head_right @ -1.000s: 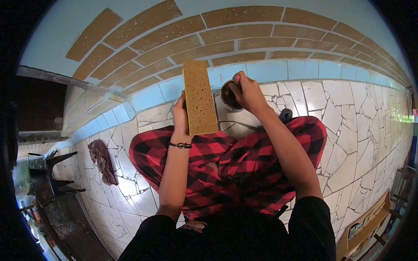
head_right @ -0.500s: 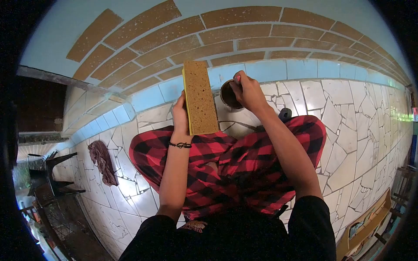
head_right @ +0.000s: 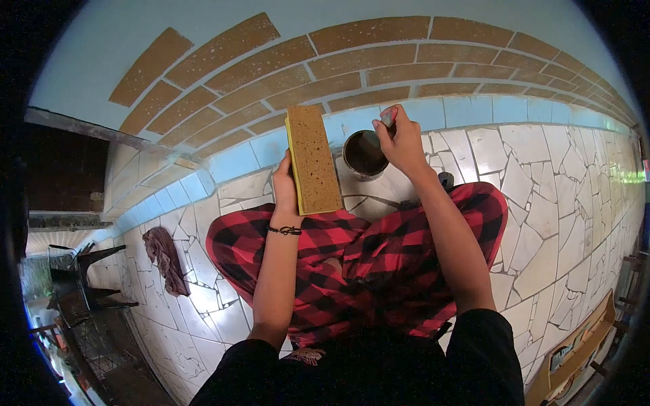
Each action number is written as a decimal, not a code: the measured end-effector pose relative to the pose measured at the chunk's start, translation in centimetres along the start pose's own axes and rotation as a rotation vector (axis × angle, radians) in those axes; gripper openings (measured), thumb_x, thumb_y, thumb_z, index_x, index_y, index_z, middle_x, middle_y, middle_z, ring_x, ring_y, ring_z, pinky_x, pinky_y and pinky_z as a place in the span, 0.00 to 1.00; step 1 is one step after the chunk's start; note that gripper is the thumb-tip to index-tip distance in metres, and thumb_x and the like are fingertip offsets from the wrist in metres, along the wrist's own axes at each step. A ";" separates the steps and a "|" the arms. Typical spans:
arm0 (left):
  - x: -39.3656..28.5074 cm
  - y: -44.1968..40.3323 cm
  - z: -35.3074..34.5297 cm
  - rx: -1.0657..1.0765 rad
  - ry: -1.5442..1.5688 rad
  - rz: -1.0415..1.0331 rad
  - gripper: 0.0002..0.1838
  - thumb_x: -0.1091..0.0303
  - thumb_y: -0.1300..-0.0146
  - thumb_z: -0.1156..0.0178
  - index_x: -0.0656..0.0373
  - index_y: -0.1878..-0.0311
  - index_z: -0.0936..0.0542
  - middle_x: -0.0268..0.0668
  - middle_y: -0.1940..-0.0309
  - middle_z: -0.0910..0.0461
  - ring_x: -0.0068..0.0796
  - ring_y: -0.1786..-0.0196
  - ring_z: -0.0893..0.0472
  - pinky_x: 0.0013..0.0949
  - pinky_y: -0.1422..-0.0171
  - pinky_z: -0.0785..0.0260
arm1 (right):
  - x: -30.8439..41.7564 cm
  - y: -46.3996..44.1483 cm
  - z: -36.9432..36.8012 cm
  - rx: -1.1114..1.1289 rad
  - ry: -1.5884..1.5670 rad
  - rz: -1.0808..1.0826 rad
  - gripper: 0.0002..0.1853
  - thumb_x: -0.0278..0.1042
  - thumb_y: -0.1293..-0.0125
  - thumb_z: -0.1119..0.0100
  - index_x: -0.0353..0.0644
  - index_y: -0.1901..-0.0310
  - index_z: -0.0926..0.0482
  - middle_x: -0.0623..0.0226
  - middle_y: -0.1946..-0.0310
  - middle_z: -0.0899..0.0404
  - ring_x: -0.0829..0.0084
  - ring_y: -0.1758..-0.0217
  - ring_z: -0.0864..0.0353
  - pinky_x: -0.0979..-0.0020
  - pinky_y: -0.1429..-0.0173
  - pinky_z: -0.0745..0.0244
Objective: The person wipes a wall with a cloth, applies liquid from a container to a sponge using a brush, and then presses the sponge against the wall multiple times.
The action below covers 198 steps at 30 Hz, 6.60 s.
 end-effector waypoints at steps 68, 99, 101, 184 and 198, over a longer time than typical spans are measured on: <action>3.8 -1.9 0.6 0.091 0.032 0.124 0.20 0.52 0.19 0.52 0.54 0.37 0.22 0.35 0.49 0.16 0.33 0.48 0.15 0.40 0.42 0.22 | -9.0 0.9 2.1 -0.357 -0.849 -0.763 0.23 0.52 0.26 0.32 0.42 0.55 0.32 0.72 0.76 0.30 0.77 0.81 0.29 0.70 0.76 0.29; 6.1 -0.1 -1.3 0.246 0.082 0.475 0.25 0.52 0.22 0.54 0.59 0.35 0.21 0.44 0.47 0.13 0.43 0.50 0.11 0.48 0.48 0.14 | 7.7 3.6 1.2 -0.075 -0.758 -0.155 0.12 0.44 0.15 0.54 0.47 0.56 0.35 0.64 0.74 0.23 0.83 0.85 0.33 0.79 0.84 0.40; 6.8 -0.5 -0.6 0.296 0.138 0.498 0.25 0.51 0.22 0.53 0.59 0.36 0.21 0.45 0.46 0.14 0.46 0.50 0.11 0.52 0.50 0.13 | 8.1 3.8 1.4 -0.031 -0.742 -0.159 0.11 0.43 0.15 0.54 0.47 0.56 0.36 0.64 0.74 0.23 0.82 0.82 0.30 0.78 0.80 0.36; 5.2 1.7 -3.0 0.237 -0.131 0.342 0.27 0.53 0.16 0.59 0.60 0.27 0.27 0.43 0.44 0.15 0.37 0.49 0.12 0.41 0.44 0.17 | 10.5 2.5 9.6 -0.162 0.011 0.332 0.13 0.32 0.29 0.28 0.38 0.52 0.23 0.65 0.66 0.13 0.77 0.73 0.16 0.74 0.67 0.21; 4.7 -0.7 0.0 0.201 0.088 0.263 0.26 0.51 0.16 0.57 0.58 0.28 0.26 0.42 0.40 0.16 0.40 0.43 0.15 0.44 0.37 0.21 | 14.5 7.5 4.8 0.251 -0.492 0.419 0.12 0.32 0.34 0.25 0.41 0.56 0.19 0.59 0.61 0.12 0.63 0.58 0.09 0.66 0.55 0.16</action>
Point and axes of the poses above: each hand's wrist, its own y-axis away from the middle knuckle, its own z-axis out of the back of the hand, x = y × z, the point moved 6 cm from there along -y, towards the middle knuckle
